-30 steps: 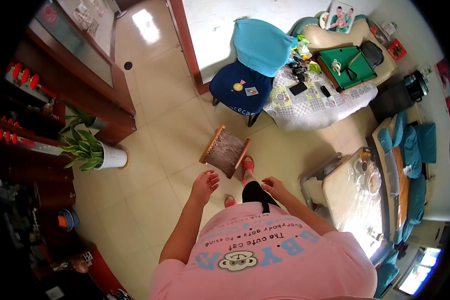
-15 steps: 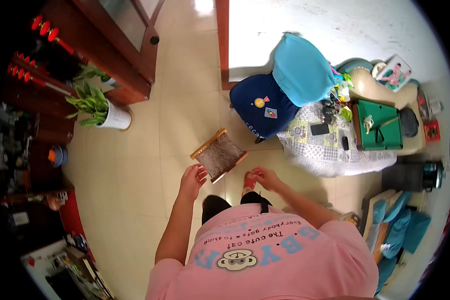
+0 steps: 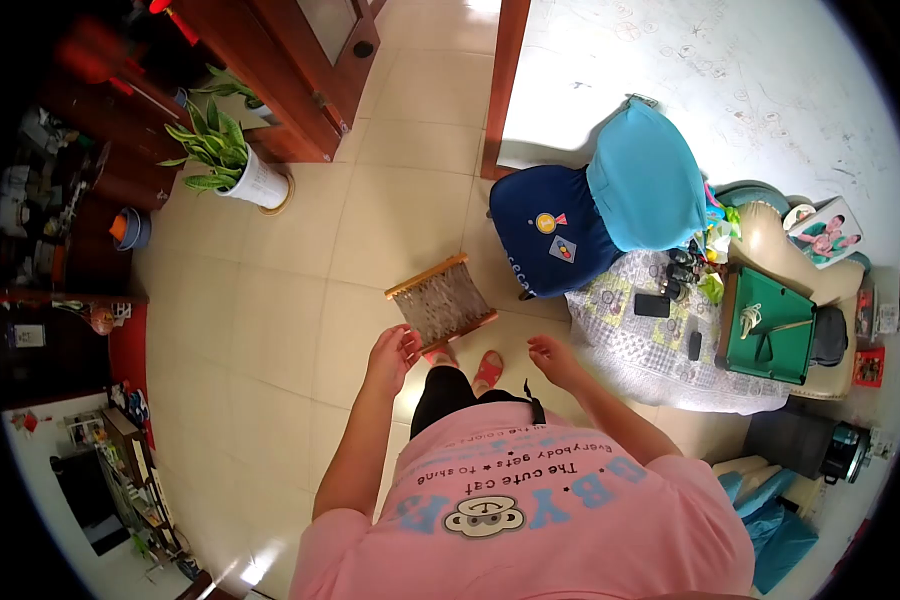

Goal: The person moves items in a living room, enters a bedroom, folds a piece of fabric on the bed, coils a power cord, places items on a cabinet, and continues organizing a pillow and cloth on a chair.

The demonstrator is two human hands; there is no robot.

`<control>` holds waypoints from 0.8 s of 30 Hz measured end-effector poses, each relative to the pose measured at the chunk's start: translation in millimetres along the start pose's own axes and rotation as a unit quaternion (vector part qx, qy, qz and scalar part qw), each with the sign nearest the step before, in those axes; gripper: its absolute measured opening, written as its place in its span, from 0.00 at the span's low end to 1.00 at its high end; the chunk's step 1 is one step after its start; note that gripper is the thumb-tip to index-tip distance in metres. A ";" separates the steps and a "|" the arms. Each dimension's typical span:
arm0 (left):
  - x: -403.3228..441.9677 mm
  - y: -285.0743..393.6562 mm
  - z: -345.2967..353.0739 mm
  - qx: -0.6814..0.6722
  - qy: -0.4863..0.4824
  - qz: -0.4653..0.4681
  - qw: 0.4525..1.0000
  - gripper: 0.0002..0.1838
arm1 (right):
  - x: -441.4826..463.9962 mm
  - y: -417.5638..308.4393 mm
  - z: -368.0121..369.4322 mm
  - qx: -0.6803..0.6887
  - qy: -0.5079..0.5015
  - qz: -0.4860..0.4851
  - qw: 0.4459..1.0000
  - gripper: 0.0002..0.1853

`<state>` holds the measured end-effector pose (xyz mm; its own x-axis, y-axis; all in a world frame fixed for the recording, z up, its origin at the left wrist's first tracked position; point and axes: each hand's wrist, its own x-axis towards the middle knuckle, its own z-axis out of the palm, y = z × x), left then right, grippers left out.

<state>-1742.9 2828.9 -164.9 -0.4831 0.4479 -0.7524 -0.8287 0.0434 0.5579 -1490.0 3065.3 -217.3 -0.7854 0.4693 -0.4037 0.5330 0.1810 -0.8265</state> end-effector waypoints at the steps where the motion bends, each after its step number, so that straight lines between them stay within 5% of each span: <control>1: 2.8 -4.1 2.0 -0.005 -0.011 0.004 1.000 0.10 | 0.4 -1.3 -4.6 -0.003 -0.005 0.001 1.000 0.14; 7: -8.7 -12.5 12.0 -0.007 0.017 -0.004 1.000 0.11 | 9.1 -15.0 -36.2 -0.243 -0.029 -0.126 0.961 0.13; 24: -4.7 -11.0 -21.1 0.015 0.049 0.027 0.998 0.10 | -20.3 7.3 -37.0 -0.074 0.032 -0.008 0.997 0.14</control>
<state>-1737.4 2807.5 -174.8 -0.5538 0.3604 -0.7506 -0.7925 0.0483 0.6079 -1458.6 3089.0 -200.7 -0.7750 0.5188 -0.3609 0.5649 0.3128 -0.7636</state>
